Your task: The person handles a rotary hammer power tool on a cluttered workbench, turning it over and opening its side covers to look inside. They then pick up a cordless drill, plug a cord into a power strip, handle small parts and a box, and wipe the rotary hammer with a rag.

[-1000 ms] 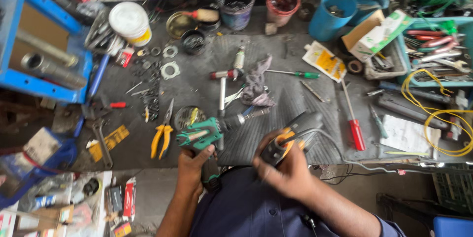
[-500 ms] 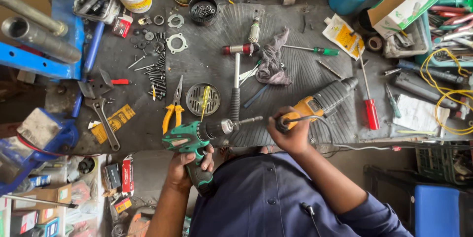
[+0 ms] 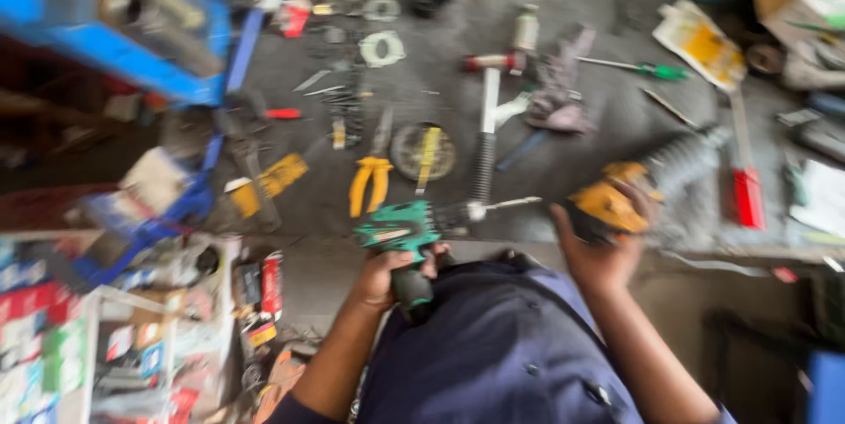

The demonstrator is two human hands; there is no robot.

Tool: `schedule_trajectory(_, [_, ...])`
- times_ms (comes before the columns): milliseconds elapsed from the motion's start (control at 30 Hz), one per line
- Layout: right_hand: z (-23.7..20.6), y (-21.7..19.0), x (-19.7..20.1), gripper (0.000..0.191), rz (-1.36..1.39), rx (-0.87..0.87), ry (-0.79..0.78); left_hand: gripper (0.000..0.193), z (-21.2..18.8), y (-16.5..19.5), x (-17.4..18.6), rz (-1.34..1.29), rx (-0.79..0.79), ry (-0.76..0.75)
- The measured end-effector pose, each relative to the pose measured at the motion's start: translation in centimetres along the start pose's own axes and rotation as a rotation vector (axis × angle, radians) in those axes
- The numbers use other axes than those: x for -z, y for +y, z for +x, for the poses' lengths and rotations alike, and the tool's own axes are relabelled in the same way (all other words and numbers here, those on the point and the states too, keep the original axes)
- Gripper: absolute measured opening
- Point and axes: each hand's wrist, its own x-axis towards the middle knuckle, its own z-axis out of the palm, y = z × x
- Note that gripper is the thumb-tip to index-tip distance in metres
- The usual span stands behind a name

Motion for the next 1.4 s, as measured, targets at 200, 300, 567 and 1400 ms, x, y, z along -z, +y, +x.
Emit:
schedule_trajectory(200, [-3.1,1.4,1.4,0.062,0.018,-0.075,-0.071,0.047,-1.9,0.0,-1.3,0.035,-0.087,0.048])
schedule_trajectory(300, [-3.5,1.8,1.8,0.066,0.016,-0.086,-0.125,0.047,-2.9,-0.2,-3.1,0.031,-0.135,0.075])
schedule_trajectory(567, [-6.5,0.9,4.2,0.098,0.369,-0.284,-0.127,0.085,-5.0,-1.3,-8.8,0.322,-0.267,0.079])
schedule_trajectory(1400, [-7.4,-12.8,-1.1,0.080,0.077,0.007,-0.278,0.095,-6.9,9.6,-3.8,1.229,-0.273,-0.255])
